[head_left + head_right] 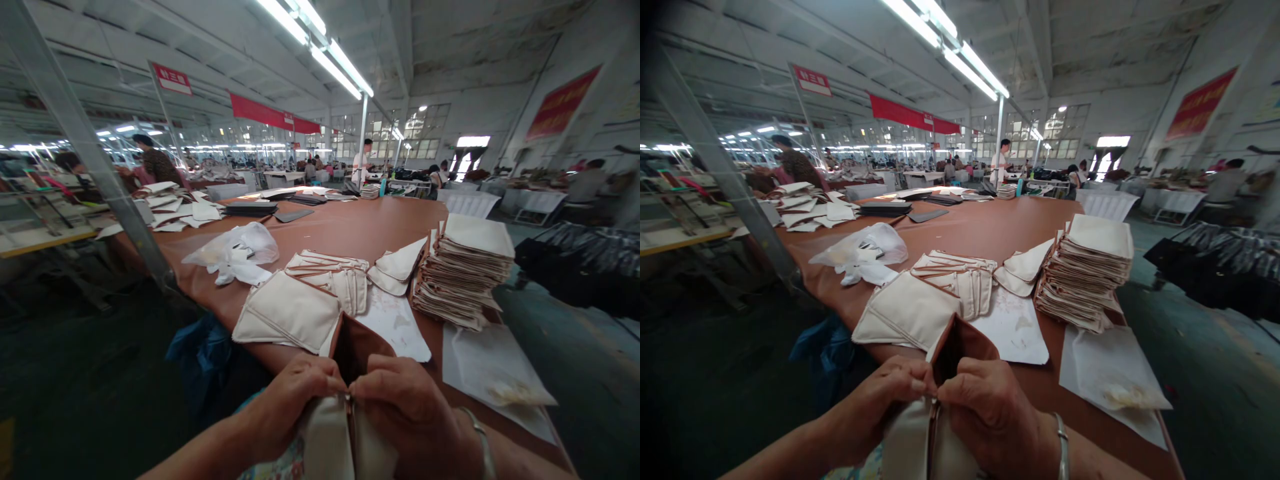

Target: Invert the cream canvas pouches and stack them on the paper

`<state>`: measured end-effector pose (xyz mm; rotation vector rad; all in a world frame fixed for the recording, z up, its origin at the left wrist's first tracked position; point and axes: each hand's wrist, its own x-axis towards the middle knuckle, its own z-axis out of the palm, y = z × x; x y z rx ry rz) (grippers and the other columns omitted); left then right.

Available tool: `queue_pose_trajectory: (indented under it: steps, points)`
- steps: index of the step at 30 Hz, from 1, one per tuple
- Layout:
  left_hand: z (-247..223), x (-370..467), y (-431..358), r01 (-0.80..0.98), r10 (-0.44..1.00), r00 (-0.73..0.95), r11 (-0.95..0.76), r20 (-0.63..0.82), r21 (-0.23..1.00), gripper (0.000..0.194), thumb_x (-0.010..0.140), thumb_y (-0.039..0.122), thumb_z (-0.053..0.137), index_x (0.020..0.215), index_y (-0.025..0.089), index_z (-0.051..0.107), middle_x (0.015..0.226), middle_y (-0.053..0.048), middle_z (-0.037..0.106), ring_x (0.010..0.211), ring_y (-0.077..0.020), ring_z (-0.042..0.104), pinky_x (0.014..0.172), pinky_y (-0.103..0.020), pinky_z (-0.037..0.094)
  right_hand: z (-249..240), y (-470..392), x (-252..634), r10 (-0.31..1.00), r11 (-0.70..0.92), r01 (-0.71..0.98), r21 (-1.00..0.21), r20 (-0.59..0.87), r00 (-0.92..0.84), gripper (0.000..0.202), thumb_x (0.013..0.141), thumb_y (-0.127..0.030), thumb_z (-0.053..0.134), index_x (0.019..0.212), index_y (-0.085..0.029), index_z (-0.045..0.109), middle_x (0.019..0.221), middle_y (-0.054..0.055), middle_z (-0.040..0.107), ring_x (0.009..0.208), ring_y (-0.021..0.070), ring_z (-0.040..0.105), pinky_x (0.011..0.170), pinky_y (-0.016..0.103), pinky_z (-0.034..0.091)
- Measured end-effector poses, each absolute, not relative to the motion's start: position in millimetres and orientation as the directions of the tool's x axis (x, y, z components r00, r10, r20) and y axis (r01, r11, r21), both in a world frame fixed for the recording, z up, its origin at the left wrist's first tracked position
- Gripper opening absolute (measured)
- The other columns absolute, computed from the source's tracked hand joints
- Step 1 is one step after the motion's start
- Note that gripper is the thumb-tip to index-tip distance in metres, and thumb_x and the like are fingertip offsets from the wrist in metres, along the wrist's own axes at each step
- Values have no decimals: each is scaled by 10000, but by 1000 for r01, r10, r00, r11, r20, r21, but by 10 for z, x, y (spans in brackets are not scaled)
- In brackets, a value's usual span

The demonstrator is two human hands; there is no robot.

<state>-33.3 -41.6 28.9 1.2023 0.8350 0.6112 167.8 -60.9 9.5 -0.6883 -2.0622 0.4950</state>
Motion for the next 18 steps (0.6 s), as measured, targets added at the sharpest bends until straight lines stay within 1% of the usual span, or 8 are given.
queue_pose_trajectory:
  steps: [2, 5, 6, 7, 9, 12, 15, 18]
  points:
    - [241, -314, -435, -58, 777, 575, 349, -254, 935, 278, 765, 408, 636, 679, 148, 588, 620, 9, 494, 554, -105, 383, 516, -223, 271, 72, -614, 1720, 582, 813, 346, -469, 636, -506, 182, 866, -79, 492, 812, -159, 646, 661, -26, 406, 553, 99, 349, 510, 269, 224]
    - [192, -308, -414, -30, 725, 634, 373, -271, 927, 382, 743, 481, 719, 668, 155, 536, 566, 37, 440, 479, -77, 318, 471, -217, 211, 51, -614, 1773, 503, 859, 414, -300, 646, -574, 185, 884, -80, 492, 801, -170, 630, 655, -23, 420, 566, 109, 328, 512, 282, 204]
    - [184, -315, -397, -8, 712, 650, 356, -266, 934, 402, 730, 490, 741, 671, 155, 527, 559, 44, 428, 473, -73, 307, 465, -216, 200, 56, -611, 1784, 492, 863, 425, -272, 641, -589, 177, 900, -103, 497, 810, -175, 631, 653, -22, 436, 568, 111, 330, 510, 278, 210]
    - [180, -325, -379, 21, 703, 663, 326, -257, 945, 416, 731, 501, 749, 685, 152, 528, 563, 46, 425, 478, -72, 307, 464, -213, 196, 68, -608, 1791, 494, 863, 427, -272, 631, -598, 159, 918, -146, 511, 820, -180, 632, 650, -22, 450, 570, 112, 336, 509, 269, 222]
    - [184, -351, -350, 91, 687, 688, 238, -234, 967, 426, 766, 524, 728, 733, 137, 552, 595, 42, 435, 507, -73, 322, 471, -208, 203, 107, -595, 1791, 547, 836, 410, -365, 596, -587, 163, 938, -282, 557, 835, -183, 635, 642, -25, 470, 572, 110, 361, 509, 245, 263]
    - [223, -396, -343, 143, 667, 722, 115, -183, 983, 427, 826, 532, 674, 798, 115, 588, 643, 35, 444, 554, -73, 333, 496, -200, 232, 180, -561, 1775, 657, 738, 356, -574, 489, -573, 326, 905, -487, 601, 834, -172, 639, 636, -22, 489, 584, 110, 409, 516, 220, 321]
    - [286, -433, -365, 146, 677, 727, 18, -120, 989, 440, 834, 539, 660, 822, 103, 602, 663, 26, 462, 580, -76, 340, 507, -196, 240, 232, -532, 1780, 722, 618, 297, -728, 375, -582, 452, 870, -603, 592, 826, -156, 642, 634, -18, 496, 595, 112, 431, 514, 211, 343]
    - [341, -447, -376, 157, 678, 730, -44, -86, 987, 422, 854, 531, 635, 813, 113, 598, 651, 30, 459, 567, -72, 341, 502, -193, 241, 246, -527, 1823, 760, 478, 246, -843, 257, -597, 519, 851, -656, 577, 800, -142, 633, 637, -18, 487, 592, 108, 426, 503, 206, 335]
